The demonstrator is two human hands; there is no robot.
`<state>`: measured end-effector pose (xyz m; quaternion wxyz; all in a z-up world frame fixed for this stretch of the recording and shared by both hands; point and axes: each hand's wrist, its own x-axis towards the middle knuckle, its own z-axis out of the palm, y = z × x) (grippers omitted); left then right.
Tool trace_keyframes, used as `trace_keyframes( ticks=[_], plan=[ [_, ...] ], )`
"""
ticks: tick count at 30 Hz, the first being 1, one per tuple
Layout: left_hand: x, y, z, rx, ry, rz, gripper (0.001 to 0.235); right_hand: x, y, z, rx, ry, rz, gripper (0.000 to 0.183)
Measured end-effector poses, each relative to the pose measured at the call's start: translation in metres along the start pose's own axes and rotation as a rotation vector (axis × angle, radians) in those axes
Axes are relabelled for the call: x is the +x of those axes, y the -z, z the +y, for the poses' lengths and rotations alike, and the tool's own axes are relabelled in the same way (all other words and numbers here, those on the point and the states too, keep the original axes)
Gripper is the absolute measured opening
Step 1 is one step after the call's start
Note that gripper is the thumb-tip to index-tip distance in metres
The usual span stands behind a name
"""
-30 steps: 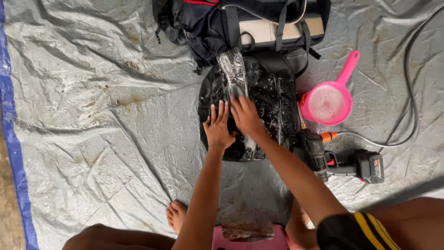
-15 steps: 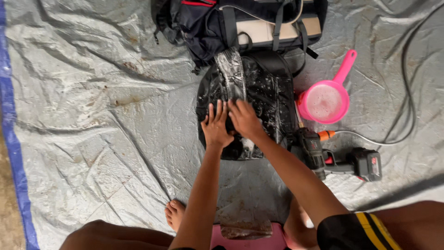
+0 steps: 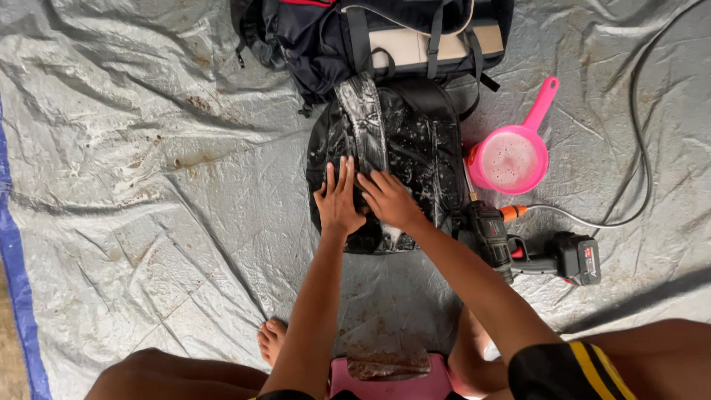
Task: The person scrubs a black backpack with soapy water using their hands. They work on the main body and straps of the bag, which is placed on a silver tarp. A pink scoop with soapy water and a power drill are visible nearby.
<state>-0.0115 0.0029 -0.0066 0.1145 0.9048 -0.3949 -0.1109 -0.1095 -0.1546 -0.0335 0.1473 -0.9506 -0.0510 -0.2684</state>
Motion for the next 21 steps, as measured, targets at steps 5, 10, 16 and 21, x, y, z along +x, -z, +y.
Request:
trace_keyframes(
  ticks=[5,10,16,21],
  plan=[
    [-0.003,0.009,0.001,0.013,-0.071,0.012,0.125,-0.050,0.032,0.008,0.051,0.109,-0.080,0.044],
    [0.000,0.003,-0.003,0.012,-0.092,0.050,0.117,-0.029,0.012,0.013,0.088,0.181,-0.022,0.035],
    [0.008,0.007,-0.011,0.166,-0.115,-0.034,0.113,-0.018,0.035,0.013,-0.045,0.319,-0.145,0.039],
    [0.007,0.012,-0.009,0.158,-0.130,-0.060,0.113,-0.070,0.070,0.050,-0.119,0.252,-0.353,0.075]
  ],
)
